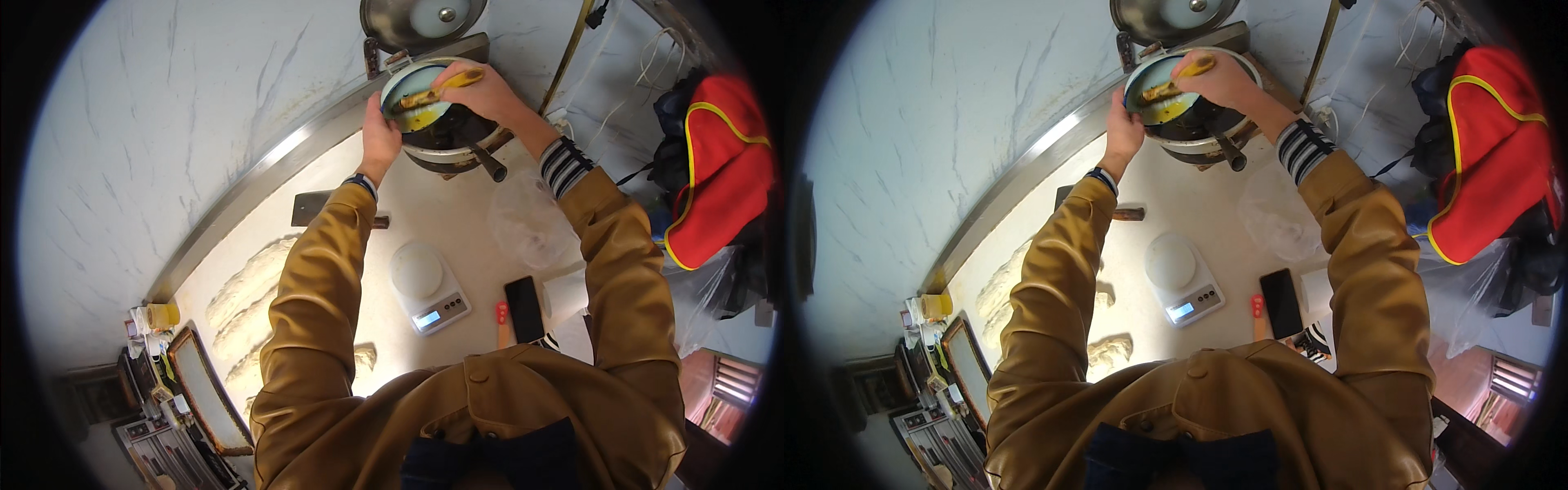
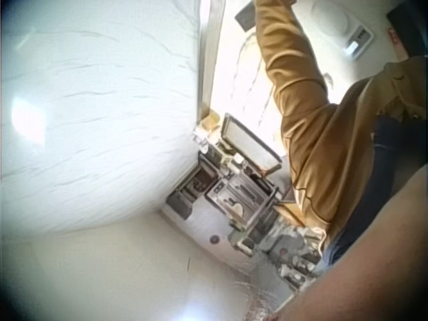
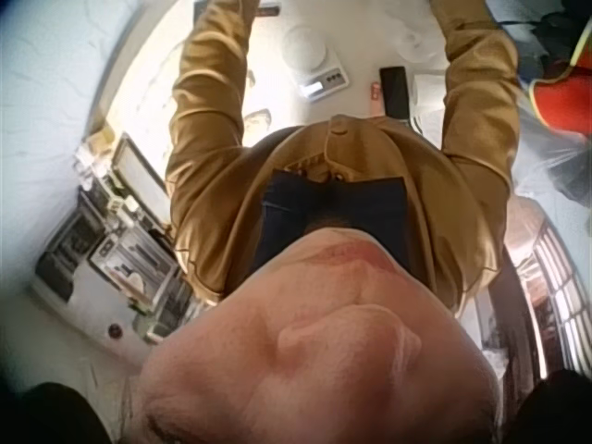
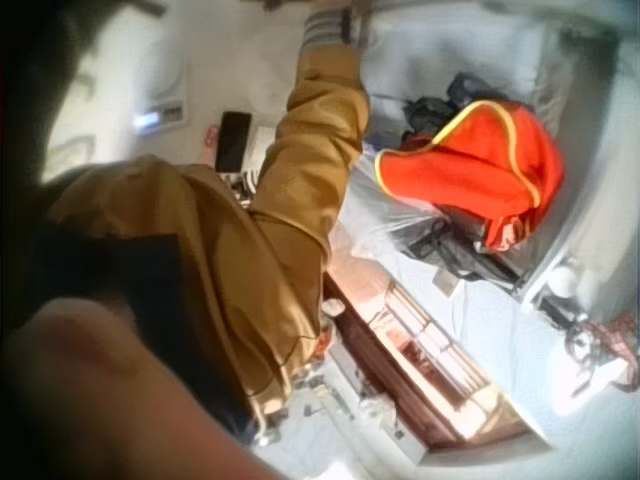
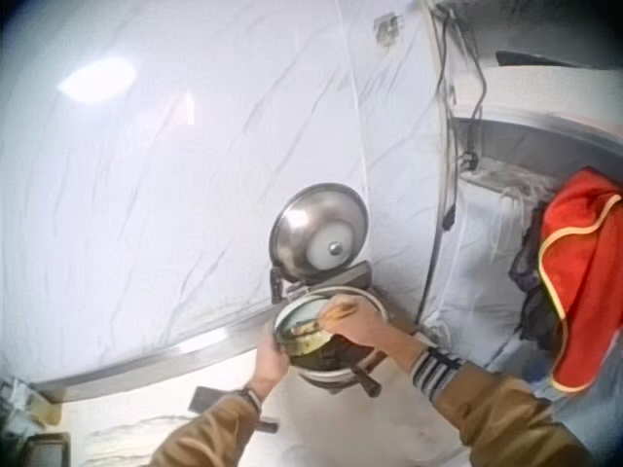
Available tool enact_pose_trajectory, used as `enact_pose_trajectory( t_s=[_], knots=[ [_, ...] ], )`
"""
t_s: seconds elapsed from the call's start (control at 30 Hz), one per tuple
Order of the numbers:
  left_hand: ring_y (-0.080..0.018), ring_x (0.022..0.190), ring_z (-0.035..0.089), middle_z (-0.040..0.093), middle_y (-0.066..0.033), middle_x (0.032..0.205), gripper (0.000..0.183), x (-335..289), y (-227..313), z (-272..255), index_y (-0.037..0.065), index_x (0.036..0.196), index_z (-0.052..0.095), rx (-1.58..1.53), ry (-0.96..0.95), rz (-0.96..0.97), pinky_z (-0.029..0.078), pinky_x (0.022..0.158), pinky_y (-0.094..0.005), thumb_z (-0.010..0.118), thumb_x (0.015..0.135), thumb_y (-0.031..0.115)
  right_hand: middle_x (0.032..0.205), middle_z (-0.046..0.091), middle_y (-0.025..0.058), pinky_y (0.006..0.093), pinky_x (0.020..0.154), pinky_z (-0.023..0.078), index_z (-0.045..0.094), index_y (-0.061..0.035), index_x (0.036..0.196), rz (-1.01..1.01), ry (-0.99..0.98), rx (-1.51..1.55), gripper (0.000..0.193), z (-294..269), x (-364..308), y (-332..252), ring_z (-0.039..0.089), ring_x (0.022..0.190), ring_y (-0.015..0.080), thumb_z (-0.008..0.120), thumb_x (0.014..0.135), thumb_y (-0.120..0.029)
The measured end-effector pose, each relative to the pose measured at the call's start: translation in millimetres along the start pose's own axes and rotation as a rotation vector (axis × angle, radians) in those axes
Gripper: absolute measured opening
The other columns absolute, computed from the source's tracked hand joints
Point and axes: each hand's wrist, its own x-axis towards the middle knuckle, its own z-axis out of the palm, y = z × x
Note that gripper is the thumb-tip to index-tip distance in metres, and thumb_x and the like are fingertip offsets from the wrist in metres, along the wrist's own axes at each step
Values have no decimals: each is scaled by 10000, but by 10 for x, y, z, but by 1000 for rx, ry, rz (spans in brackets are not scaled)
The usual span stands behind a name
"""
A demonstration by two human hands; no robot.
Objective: The person removes dough from a mixer, kneads it on a countertop, and shapes it into a long loaf. They then use a bench scraper to cut the dough into several strips and brush the surface with egg wash from a small bowl.
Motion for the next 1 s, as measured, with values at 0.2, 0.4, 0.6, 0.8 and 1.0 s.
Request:
enact_pose_trajectory(
  t_s=[0.2,0.4,0.6,0.8,1.0],
  knots=[
    [-428,1158,549,575,-261,1221,584,-40,111,48,15,1364,417,-29,59,33,439,1000,-417,454,794,-107,961,688,15,233,820,486,696,-41,962,-17,107,-3,155,98,-2,128,609,887,88,706,809,-60],
    [-426,1159,546,569,-258,1217,566,-33,195,61,16,1351,425,-5,94,79,433,1003,-417,465,801,-108,958,685,37,242,792,510,686,-8,951,69,-62,52,155,6,53,142,630,868,103,700,804,-55],
    [-429,1164,530,550,-254,1227,554,62,146,60,4,1345,430,30,183,187,413,1025,-414,485,804,-102,971,680,90,269,808,554,669,10,970,216,-157,329,158,-276,20,199,662,902,155,678,859,-102],
    [-418,1182,523,547,-248,1242,542,79,132,3,-7,1351,426,-46,196,103,398,1039,-401,463,817,-90,983,673,115,285,807,580,658,20,963,335,-2,375,211,-498,-158,518,676,888,191,708,855,-155],
    [-378,1158,554,557,-234,1236,530,112,60,5,-4,1343,423,-159,234,4,385,1046,-378,445,820,-87,896,684,45,249,728,543,679,13,922,410,100,143,216,-565,-225,685,660,815,139,722,811,-168]
  ],
)
